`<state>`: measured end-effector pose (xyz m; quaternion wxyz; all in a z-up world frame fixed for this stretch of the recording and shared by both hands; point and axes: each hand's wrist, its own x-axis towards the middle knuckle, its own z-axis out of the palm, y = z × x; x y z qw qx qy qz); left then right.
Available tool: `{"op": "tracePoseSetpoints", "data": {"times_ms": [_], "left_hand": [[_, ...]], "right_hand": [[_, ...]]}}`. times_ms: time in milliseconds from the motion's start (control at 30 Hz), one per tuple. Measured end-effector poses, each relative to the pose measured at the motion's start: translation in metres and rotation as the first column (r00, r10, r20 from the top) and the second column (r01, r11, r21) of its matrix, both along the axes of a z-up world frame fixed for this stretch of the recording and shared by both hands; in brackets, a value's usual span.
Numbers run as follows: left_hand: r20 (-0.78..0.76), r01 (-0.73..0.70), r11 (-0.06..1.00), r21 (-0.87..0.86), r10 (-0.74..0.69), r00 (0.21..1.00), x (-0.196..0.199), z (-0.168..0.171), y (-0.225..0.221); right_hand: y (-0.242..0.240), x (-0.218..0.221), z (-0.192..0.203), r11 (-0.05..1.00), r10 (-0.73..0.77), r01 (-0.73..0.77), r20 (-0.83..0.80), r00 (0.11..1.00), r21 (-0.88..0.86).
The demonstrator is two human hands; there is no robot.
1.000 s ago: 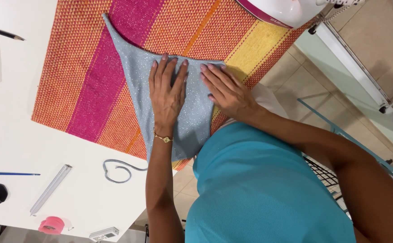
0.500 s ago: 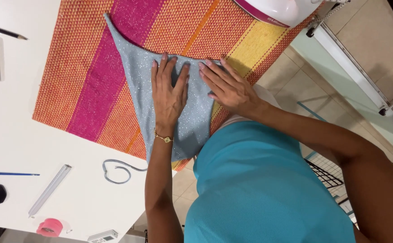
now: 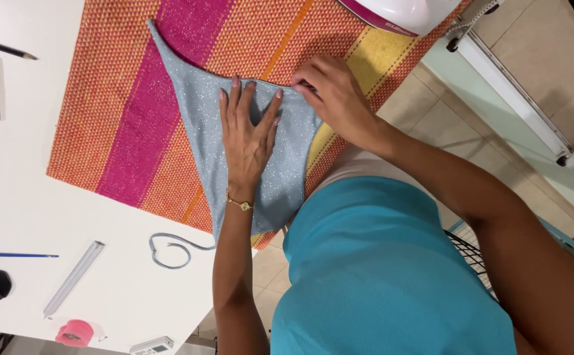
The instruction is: Ironing a small blue sparkly garment on a colorful mat using a steam iron.
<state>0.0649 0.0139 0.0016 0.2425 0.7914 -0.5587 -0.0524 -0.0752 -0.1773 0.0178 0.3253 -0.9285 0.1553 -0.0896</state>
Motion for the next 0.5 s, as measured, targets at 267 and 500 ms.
{"op": "tracePoseSetpoints", "data": {"times_ms": [267,500], "left_hand": [[-0.048,0.058,0.998,0.039,-0.056,0.997,0.002,0.008,0.003],[-0.042,0.057,0.996,0.066,-0.054,0.998,0.000,0.004,0.000]], "right_hand": [[0.009,0.026,0.000,0.989,-0.013,-0.005,-0.117,0.993,-0.150],[0.009,0.024,-0.014,0.895,-0.027,-0.077,-0.226,0.974,-0.439]]}}
